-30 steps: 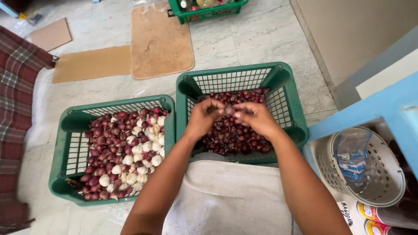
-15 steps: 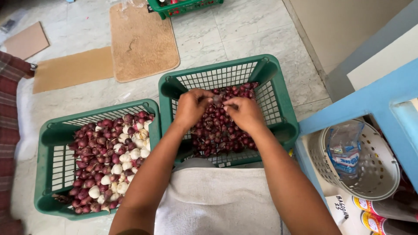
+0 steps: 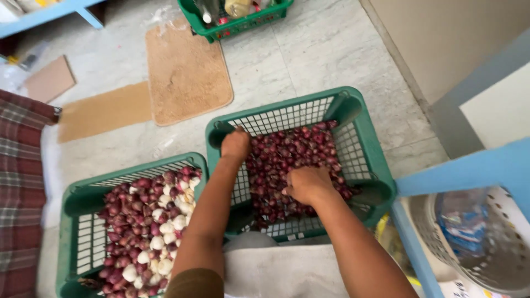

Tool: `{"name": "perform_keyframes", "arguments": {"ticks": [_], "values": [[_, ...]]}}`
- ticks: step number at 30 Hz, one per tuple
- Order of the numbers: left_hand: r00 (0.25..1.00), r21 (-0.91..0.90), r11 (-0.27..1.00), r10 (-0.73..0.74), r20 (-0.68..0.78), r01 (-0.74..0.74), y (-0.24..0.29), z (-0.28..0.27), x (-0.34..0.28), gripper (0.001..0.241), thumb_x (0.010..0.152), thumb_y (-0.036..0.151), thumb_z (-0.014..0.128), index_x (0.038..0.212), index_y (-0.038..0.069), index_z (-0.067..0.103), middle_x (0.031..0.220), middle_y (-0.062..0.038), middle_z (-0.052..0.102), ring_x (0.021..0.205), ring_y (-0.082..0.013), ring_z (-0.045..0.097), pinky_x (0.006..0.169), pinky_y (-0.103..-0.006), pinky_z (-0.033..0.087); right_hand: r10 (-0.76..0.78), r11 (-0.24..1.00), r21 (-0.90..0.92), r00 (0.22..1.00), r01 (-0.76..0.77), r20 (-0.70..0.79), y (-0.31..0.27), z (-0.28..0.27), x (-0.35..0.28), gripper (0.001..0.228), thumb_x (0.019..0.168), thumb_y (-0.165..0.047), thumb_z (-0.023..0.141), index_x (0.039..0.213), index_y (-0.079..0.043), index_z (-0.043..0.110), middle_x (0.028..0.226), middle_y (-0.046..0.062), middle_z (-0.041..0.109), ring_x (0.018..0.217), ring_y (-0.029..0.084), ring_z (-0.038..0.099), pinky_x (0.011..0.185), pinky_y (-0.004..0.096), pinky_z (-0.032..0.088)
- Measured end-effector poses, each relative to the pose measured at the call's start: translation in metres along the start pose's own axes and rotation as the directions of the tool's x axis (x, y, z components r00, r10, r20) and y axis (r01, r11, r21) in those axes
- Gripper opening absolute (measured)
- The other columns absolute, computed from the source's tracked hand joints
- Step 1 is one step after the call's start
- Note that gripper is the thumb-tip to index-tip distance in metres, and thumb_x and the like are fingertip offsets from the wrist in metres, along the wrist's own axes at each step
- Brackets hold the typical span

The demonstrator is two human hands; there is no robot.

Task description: Sorting and separating red onions and garlic bulbs into different plastic crates on the floor.

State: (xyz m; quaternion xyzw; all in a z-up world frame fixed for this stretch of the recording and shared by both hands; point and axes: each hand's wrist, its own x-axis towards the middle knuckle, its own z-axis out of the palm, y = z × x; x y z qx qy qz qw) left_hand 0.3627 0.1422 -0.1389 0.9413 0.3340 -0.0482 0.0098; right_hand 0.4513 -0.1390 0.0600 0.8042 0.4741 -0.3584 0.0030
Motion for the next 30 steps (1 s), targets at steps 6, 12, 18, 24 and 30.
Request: {"name": "perform_keyframes", "arguments": {"ticks": [6,12,18,24,30], "values": [[0.994,-0.045,0.996,-0.077,0.079,0.081,0.013,-0.003,-0.005,0.019,0.090,0.003,0.061,0.099,0.006,0.078,0.122,-0.016,0.066,0.099,-0.0385,0.073,0.080,-0.0455,0.062,0.009,0.999,-0.034,0.991,-0.004,0.132,-0.013,-0.018,-0.006,0.037,0.096,-0.044,0.069,0.089,-0.009,0.075,0.093,0.011,0.073,0.106,0.031,0.067,0.124,0.067,0.017],[0.992,-0.045,0.993,-0.107,0.065,0.110,0.012,0.032,0.007,0.017,0.089,0.002,0.063,0.098,0.004,0.077,0.120,-0.017,0.066,0.096,-0.0379,0.074,0.077,-0.0455,0.063,-0.018,1.000,0.000,0.994,0.018,0.104,-0.010,-0.012,0.000,0.031,0.093,-0.043,0.072,0.091,-0.012,0.075,0.096,0.011,0.073,0.107,0.032,0.068,0.124,0.066,0.017],[0.993,-0.065,0.992,-0.108,0.044,0.111,0.018,0.029,0.008,0.018,0.087,0.000,0.062,0.096,0.005,0.078,0.124,-0.016,0.063,0.094,-0.0383,0.074,0.075,-0.0460,0.062,-0.025,1.000,0.021,0.995,0.023,0.095,-0.006,-0.010,-0.001,0.030,0.091,-0.043,0.073,0.091,-0.013,0.077,0.096,0.011,0.074,0.105,0.029,0.067,0.120,0.059,0.027],[0.991,-0.195,0.974,-0.126,-0.045,0.115,0.017,0.031,0.007,0.015,0.092,0.012,0.066,0.096,0.008,0.079,0.121,-0.014,0.065,0.099,-0.0346,0.072,0.082,-0.0456,0.060,-0.042,0.999,0.012,0.997,0.041,0.067,-0.003,-0.001,0.003,0.031,0.088,-0.045,0.074,0.093,-0.014,0.076,0.094,0.009,0.074,0.098,0.030,0.069,0.091,0.048,0.051],[0.944,-0.536,0.843,-0.202,-0.263,0.031,0.017,-0.022,-0.011,0.018,0.082,0.009,0.072,0.095,0.018,0.081,0.107,-0.009,0.071,0.094,-0.0344,0.071,0.081,-0.0457,0.057,-0.071,0.994,-0.076,0.992,0.079,0.100,-0.005,0.001,0.001,0.037,0.091,-0.047,0.073,0.091,-0.010,0.075,0.092,0.011,0.074,0.097,0.031,0.070,0.087,0.048,0.053]]}}
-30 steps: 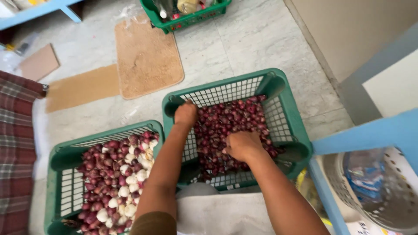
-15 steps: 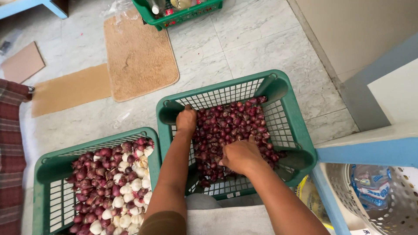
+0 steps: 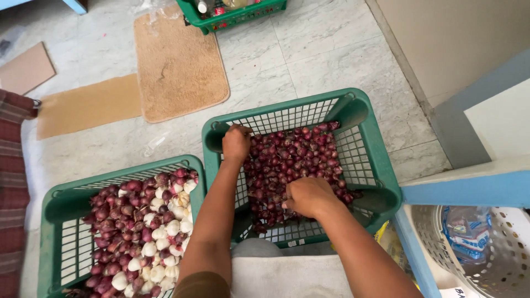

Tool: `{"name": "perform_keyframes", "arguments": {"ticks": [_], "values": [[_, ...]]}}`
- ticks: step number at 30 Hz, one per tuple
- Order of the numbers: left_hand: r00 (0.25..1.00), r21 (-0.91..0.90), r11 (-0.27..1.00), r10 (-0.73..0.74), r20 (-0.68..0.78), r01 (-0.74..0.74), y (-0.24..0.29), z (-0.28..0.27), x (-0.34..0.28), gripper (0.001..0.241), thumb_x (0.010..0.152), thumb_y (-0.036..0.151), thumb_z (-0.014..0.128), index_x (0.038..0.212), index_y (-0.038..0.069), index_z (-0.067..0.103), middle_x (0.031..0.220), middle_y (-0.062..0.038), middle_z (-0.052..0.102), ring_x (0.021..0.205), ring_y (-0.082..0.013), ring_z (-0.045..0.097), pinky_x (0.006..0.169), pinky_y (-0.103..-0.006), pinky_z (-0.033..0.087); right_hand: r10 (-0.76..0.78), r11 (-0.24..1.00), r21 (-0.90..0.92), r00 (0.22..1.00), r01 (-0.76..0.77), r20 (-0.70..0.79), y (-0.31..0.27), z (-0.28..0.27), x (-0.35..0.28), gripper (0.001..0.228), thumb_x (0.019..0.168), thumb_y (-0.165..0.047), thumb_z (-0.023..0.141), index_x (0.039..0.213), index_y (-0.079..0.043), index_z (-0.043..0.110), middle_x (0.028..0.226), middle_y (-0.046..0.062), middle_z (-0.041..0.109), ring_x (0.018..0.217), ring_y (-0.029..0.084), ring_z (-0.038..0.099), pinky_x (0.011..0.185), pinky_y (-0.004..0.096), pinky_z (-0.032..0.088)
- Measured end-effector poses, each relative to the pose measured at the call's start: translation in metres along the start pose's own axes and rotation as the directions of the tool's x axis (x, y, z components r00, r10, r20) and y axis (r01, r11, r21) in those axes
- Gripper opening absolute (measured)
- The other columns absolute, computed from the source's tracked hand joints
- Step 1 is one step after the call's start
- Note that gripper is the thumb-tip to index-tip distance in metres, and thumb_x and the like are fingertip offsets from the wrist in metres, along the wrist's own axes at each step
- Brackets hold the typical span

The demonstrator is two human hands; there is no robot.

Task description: Sorting and separating red onions and garlic bulbs into different plastic crates on the floor.

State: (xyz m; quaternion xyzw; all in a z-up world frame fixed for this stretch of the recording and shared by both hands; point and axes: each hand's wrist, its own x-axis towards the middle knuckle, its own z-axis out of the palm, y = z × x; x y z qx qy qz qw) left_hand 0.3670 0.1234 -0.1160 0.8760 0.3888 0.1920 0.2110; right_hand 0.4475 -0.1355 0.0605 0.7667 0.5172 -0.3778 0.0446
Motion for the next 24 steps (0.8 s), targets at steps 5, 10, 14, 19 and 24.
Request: {"name": "perform_keyframes", "arguments": {"ticks": [5,10,14,19,24], "values": [[0.979,-0.161,0.974,0.138,-0.151,-0.162,0.045,-0.087,-0.029,0.014,0.088,0.007,0.071,0.098,0.012,0.079,0.102,-0.010,0.070,0.093,-0.0332,0.070,0.080,-0.0440,0.057,0.000,1.000,0.024,1.000,0.000,-0.020,0.006,0.004,0.003,0.035,0.089,-0.047,0.074,0.091,-0.012,0.077,0.095,0.010,0.074,0.097,0.031,0.070,0.087,0.049,0.054],[0.959,-0.035,0.964,0.258,-0.121,-0.264,0.061,-0.160,-0.118,0.019,0.091,0.004,0.069,0.107,0.009,0.078,0.110,-0.010,0.068,0.103,-0.0336,0.066,0.084,-0.0445,0.055,-0.049,0.998,0.023,0.997,0.051,-0.056,0.018,0.017,0.010,0.033,0.088,-0.048,0.073,0.099,-0.018,0.078,0.100,0.009,0.076,0.099,0.031,0.071,0.088,0.049,0.055],[0.938,0.144,0.945,0.313,-0.149,-0.292,0.053,-0.175,-0.183,0.025,0.078,0.008,0.075,0.102,0.009,0.075,0.123,-0.013,0.060,0.117,-0.0390,0.054,0.097,-0.0472,0.050,-0.084,0.995,0.042,0.991,0.089,-0.105,0.030,0.026,0.012,0.034,0.086,-0.049,0.074,0.102,-0.020,0.080,0.103,0.010,0.077,0.101,0.030,0.072,0.089,0.048,0.056],[0.963,0.063,0.985,0.171,-0.210,-0.162,0.023,-0.187,-0.242,0.022,0.082,0.008,0.075,0.104,0.010,0.075,0.125,-0.012,0.060,0.117,-0.0368,0.054,0.098,-0.0466,0.049,-0.019,1.000,-0.009,0.996,0.018,-0.086,0.019,0.020,-0.003,0.036,0.087,-0.048,0.074,0.109,-0.020,0.079,0.110,0.009,0.077,0.107,0.029,0.072,0.094,0.046,0.056],[0.924,-0.037,0.993,-0.121,-0.363,0.115,-0.016,-0.214,-0.290,0.020,0.083,0.005,0.073,0.100,0.012,0.077,0.114,-0.009,0.065,0.109,-0.0346,0.057,0.094,-0.0445,0.049,-0.041,0.999,0.010,0.993,0.042,-0.106,0.011,0.022,-0.007,0.038,0.088,-0.041,0.074,0.119,-0.019,0.076,0.116,0.009,0.078,0.110,0.029,0.072,0.097,0.043,0.056]]}}
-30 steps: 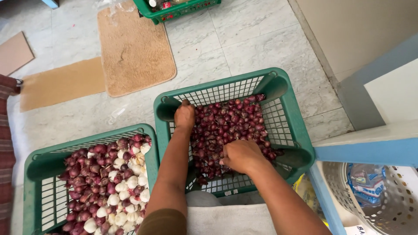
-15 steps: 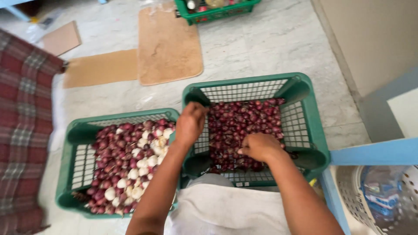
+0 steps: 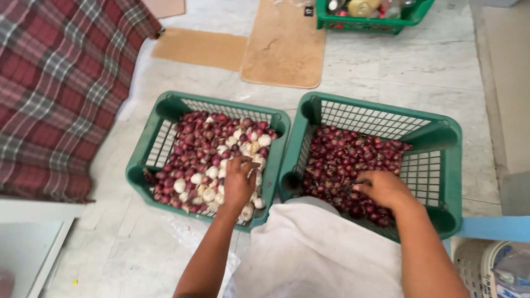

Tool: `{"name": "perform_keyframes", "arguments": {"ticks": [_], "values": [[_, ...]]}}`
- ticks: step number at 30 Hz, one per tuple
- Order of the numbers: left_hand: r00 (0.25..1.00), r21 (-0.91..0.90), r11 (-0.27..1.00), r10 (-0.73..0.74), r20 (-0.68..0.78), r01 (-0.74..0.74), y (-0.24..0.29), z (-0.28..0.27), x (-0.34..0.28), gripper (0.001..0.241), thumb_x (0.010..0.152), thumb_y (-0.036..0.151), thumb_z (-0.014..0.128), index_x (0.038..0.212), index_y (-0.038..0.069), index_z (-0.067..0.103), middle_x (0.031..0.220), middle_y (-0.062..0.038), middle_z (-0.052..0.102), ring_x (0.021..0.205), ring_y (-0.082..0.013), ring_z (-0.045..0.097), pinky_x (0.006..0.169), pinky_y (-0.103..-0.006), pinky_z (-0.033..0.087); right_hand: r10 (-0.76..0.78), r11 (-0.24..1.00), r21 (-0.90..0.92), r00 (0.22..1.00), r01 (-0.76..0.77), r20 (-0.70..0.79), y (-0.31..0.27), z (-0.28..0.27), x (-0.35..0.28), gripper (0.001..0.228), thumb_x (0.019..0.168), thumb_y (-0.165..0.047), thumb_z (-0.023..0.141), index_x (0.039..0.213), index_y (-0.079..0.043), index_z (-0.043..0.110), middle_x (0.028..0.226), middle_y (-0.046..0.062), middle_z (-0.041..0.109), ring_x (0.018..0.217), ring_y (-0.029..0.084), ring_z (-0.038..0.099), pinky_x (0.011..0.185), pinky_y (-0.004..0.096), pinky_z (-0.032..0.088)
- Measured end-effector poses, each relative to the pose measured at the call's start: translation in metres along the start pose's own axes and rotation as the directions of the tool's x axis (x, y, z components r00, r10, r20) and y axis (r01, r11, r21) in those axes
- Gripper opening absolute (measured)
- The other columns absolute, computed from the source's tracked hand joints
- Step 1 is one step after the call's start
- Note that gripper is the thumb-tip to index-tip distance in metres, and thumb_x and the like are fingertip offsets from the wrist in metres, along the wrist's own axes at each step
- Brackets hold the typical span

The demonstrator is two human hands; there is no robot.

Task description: Sorting and separating red onions and garlic bulbs into different plastic crates on the floor.

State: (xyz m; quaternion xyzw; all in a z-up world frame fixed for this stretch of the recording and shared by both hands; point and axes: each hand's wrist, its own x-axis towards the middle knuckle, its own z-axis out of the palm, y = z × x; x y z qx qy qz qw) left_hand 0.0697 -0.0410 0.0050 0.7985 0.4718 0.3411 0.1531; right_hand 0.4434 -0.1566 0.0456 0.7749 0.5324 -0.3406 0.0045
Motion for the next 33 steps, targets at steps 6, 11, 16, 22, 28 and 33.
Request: {"name": "perform_keyframes", "arguments": {"ticks": [6,11,16,22,28,33], "values": [[0.994,0.095,0.991,-0.101,0.040,0.097,-0.052,-0.041,-0.042,0.022,0.083,0.005,0.072,0.100,0.016,0.080,0.101,-0.007,0.067,0.104,-0.0327,0.058,0.094,-0.0452,0.048,-0.056,0.997,-0.054,0.994,0.051,-0.092,-0.001,0.000,-0.007,0.039,0.088,-0.042,0.074,0.119,-0.019,0.077,0.116,0.010,0.078,0.110,0.031,0.072,0.097,0.042,0.055],[0.987,0.164,0.973,-0.162,-0.014,0.162,-0.088,-0.042,-0.071,0.025,0.079,0.004,0.071,0.098,0.017,0.080,0.103,-0.006,0.069,0.104,-0.0325,0.059,0.093,-0.0439,0.050,-0.020,1.000,0.010,0.995,0.021,-0.103,-0.005,0.000,-0.027,0.038,0.089,-0.041,0.073,0.119,-0.020,0.077,0.115,0.010,0.078,0.108,0.029,0.073,0.096,0.041,0.055],[0.967,0.217,0.943,-0.254,-0.017,0.251,-0.103,-0.031,-0.079,0.026,0.077,0.004,0.072,0.095,0.019,0.081,0.105,-0.006,0.069,0.104,-0.0338,0.058,0.090,-0.0434,0.052,-0.036,0.999,-0.006,0.992,0.036,-0.117,-0.009,-0.001,-0.044,0.037,0.088,-0.041,0.072,0.119,-0.022,0.078,0.115,0.009,0.080,0.109,0.028,0.074,0.096,0.041,0.056],[0.983,0.320,0.938,-0.165,0.083,0.130,-0.109,-0.010,-0.088,0.023,0.078,0.007,0.071,0.095,0.020,0.080,0.103,-0.007,0.065,0.104,-0.0324,0.058,0.091,-0.0429,0.053,0.033,0.999,-0.013,0.993,-0.035,-0.110,-0.009,0.004,-0.052,0.041,0.089,-0.043,0.073,0.126,-0.025,0.075,0.119,0.010,0.078,0.111,0.029,0.072,0.098,0.042,0.056],[0.976,0.439,0.893,-0.174,0.128,0.102,-0.111,0.002,-0.087,0.028,0.079,0.008,0.071,0.104,0.019,0.074,0.110,-0.007,0.062,0.108,-0.0312,0.058,0.087,-0.0425,0.053,0.036,0.999,0.027,0.993,-0.033,-0.113,-0.015,0.004,-0.058,0.043,0.088,-0.040,0.074,0.128,-0.023,0.073,0.118,0.008,0.079,0.110,0.027,0.074,0.097,0.041,0.056],[0.982,0.424,0.903,-0.137,0.128,0.070,-0.118,0.008,-0.079,0.038,0.074,0.011,0.073,0.111,0.018,0.070,0.113,-0.007,0.061,0.108,-0.0326,0.057,0.087,-0.0435,0.053,0.066,0.998,0.000,0.994,-0.067,-0.090,-0.022,0.004,-0.059,0.047,0.089,-0.038,0.074,0.132,-0.022,0.070,0.121,0.009,0.078,0.113,0.027,0.072,0.100,0.040,0.055]]}}
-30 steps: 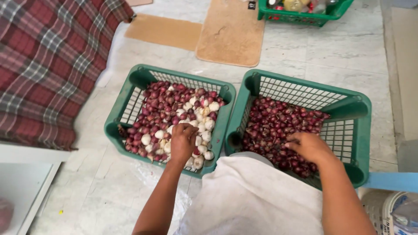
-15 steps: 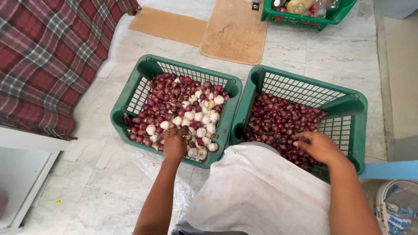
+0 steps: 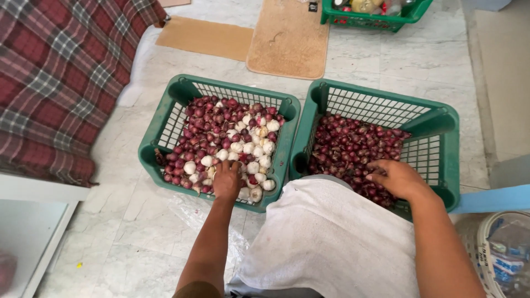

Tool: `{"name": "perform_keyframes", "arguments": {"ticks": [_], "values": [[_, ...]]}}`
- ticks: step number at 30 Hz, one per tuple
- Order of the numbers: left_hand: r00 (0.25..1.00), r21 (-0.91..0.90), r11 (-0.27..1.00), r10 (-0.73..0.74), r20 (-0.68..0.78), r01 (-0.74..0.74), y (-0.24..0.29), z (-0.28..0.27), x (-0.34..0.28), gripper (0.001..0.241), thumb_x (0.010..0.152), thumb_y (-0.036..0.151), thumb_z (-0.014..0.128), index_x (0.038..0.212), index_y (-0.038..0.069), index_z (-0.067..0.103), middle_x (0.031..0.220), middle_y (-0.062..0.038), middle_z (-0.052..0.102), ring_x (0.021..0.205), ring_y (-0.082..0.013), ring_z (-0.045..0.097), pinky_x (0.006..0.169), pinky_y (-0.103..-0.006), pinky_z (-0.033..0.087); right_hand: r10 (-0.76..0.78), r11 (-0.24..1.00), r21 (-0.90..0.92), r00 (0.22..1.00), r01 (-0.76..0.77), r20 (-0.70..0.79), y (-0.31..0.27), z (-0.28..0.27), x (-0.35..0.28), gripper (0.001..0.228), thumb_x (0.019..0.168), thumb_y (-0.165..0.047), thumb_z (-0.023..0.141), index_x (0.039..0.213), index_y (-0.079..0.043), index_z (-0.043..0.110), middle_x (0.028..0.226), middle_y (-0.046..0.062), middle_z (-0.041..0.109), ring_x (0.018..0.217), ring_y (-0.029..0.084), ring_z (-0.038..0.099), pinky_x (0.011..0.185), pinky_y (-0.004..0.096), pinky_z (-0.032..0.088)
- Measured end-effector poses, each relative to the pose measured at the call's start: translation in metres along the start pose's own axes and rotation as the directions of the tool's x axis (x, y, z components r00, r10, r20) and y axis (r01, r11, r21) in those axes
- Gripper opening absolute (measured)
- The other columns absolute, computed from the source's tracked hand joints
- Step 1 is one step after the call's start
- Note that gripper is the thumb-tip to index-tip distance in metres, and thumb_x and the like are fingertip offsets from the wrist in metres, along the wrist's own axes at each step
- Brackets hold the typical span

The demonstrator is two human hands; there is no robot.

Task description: Sorting and separating red onions and garlic bulbs into different plastic crates on the floor.

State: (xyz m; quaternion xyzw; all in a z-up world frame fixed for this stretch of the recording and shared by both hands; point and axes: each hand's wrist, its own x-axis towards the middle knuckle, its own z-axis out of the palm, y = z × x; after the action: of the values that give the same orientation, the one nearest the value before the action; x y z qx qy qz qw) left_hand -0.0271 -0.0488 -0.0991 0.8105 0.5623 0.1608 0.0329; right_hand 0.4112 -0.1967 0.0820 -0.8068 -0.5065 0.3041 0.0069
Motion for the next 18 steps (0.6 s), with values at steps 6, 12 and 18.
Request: {"name": "perform_keyframes", "arguments": {"ticks": [6,12,18], "values": [[0.997,-0.053,0.996,-0.066,0.041,0.069,0.004,-0.003,0.012,0.024,0.081,0.014,0.070,0.105,0.020,0.073,0.112,-0.007,0.062,0.109,-0.0328,0.057,0.090,-0.0438,0.052,0.012,0.999,0.049,1.000,-0.012,0.016,-0.005,-0.003,0.000,0.051,0.089,-0.036,0.074,0.137,-0.023,0.066,0.123,0.008,0.076,0.114,0.027,0.071,0.101,0.040,0.053],[0.988,-0.192,0.971,-0.150,-0.037,0.140,-0.006,0.013,0.027,0.020,0.088,0.013,0.069,0.105,0.019,0.074,0.113,-0.008,0.062,0.109,-0.0347,0.057,0.094,-0.0454,0.050,-0.060,0.997,0.053,0.998,0.059,0.006,-0.015,-0.003,0.001,0.050,0.090,-0.036,0.073,0.138,-0.023,0.065,0.122,0.006,0.077,0.114,0.025,0.071,0.101,0.040,0.054],[0.992,-0.055,0.997,-0.050,0.115,0.057,-0.011,0.009,0.022,0.035,0.080,0.008,0.070,0.111,0.024,0.075,0.115,-0.009,0.058,0.111,-0.0333,0.056,0.096,-0.0419,0.051,-0.091,0.995,0.031,0.996,0.091,0.008,-0.024,-0.001,0.003,0.049,0.090,-0.034,0.073,0.138,-0.024,0.066,0.121,0.006,0.077,0.113,0.026,0.072,0.101,0.040,0.054]]}}
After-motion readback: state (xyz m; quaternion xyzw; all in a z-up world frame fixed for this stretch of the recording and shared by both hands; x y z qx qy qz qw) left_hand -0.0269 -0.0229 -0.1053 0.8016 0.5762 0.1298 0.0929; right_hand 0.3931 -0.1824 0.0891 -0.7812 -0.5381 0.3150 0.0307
